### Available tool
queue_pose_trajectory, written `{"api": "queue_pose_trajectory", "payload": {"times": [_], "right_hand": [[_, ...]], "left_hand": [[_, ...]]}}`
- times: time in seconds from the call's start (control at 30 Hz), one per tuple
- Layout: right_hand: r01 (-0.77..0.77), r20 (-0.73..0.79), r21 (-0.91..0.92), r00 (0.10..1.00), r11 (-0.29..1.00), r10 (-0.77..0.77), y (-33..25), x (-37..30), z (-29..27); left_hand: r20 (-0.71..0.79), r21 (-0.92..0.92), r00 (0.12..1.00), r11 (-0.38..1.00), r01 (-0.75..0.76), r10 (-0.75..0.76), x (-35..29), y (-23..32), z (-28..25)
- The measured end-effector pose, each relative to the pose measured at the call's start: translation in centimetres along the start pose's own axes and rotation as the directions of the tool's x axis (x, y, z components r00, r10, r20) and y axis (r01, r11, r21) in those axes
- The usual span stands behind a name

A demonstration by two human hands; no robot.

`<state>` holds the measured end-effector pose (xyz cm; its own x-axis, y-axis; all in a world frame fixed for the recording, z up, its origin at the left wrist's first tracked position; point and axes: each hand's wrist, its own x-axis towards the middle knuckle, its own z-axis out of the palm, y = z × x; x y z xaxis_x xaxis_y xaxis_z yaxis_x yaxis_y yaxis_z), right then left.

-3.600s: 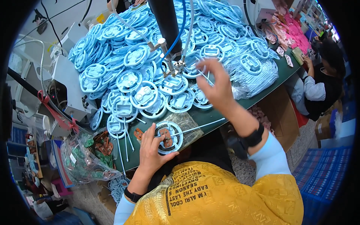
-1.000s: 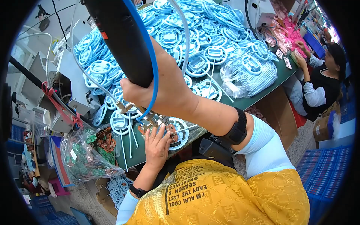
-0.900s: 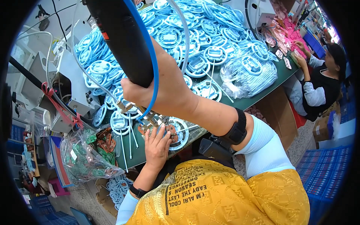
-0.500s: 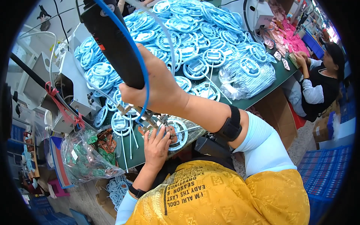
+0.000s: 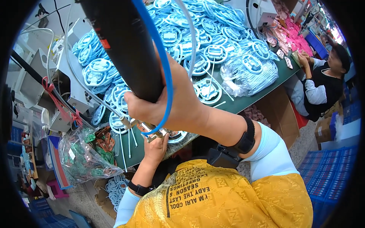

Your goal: Assembling electronic toy components onto a plastic frame using an electric screwdriver.

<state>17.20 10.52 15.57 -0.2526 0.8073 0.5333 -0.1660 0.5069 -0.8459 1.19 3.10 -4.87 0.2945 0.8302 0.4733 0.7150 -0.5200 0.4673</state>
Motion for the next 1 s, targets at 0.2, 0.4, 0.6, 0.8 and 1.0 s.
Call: {"api": "queue_pose_trajectory", "payload": {"times": [0.2,0.4,0.6,0.8,1.0], "right_hand": [[-0.029,-0.016,-0.017,0.999,0.999,0.029,0.3,-0.2,-0.1],[-0.027,-0.121,0.098,0.992,0.995,0.039,0.7,-2.4,0.7],[0.208,0.086,-0.014,0.975,0.978,-0.206,0.5,-0.5,0.7],[0.001,-0.042,0.058,0.999,0.998,0.001,-2.6,0.7,-0.4],[0.034,-0.033,-0.059,0.999,0.998,-0.036,-0.7,-0.8,-0.3]], "left_hand": [[0.001,0.031,1.000,1.000,-0.006,0.006,-0.3,-0.2,0.3],[0.002,-0.012,1.000,0.999,0.031,-0.031,-0.4,-0.2,0.2],[0.018,-0.035,1.000,0.999,0.005,-0.005,-0.1,-0.5,0.7],[0.026,0.129,0.999,0.991,-0.022,0.019,0.3,0.6,-0.3],[0.019,0.012,0.999,0.999,-0.036,0.036,-0.4,0.1,0.2]]}}
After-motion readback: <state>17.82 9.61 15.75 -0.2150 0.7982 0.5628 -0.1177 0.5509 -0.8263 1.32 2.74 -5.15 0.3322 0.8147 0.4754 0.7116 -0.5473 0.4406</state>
